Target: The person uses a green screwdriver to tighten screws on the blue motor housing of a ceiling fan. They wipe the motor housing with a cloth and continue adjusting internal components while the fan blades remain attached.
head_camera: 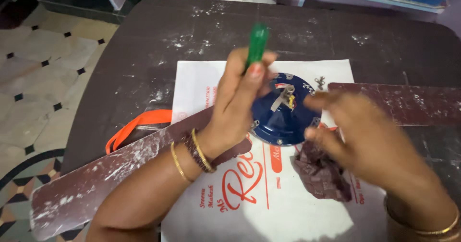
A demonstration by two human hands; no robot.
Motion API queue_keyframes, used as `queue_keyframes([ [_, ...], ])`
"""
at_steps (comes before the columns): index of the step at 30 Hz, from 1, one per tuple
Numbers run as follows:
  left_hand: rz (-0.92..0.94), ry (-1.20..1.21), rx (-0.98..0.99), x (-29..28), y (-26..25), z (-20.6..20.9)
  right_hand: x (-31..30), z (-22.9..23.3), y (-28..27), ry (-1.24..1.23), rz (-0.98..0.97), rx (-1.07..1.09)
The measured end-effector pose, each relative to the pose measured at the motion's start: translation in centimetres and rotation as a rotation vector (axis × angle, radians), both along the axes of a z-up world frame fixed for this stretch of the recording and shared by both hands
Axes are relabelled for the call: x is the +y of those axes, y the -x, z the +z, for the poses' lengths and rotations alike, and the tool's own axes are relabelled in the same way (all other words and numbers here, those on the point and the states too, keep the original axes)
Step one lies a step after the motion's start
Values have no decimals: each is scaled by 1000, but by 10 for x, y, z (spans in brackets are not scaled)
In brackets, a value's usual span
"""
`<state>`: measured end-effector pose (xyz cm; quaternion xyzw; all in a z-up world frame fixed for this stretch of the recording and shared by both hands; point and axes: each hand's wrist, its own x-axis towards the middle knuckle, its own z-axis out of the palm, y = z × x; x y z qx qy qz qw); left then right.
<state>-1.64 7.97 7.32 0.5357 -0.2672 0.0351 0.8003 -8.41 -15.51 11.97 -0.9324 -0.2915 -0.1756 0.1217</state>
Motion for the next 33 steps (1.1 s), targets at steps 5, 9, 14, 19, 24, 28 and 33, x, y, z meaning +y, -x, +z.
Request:
queue_keyframes([
  [5,-85,-27,-47,-33,-7,2,22,9,-16,-931,-52,215],
  [9,27,-254,-188,-26,2,-28,31,-12,-33,-681,-22,122],
  [14,-270,-153,16,0,-18,-54,39,-28,-42,-736,120,213],
  [19,-297,-224,52,4,-20,-60,53,-39,-46,-685,40,178],
  [24,-325,-224,64,5,-15,-57,49,-41,-39,-716,57,143],
  [28,-331,-215,77,2,-14,-55,50,-39,-37,-718,60,147],
  [33,-368,-191,95,3,-16,-62,53,-40,-37,-725,45,155],
])
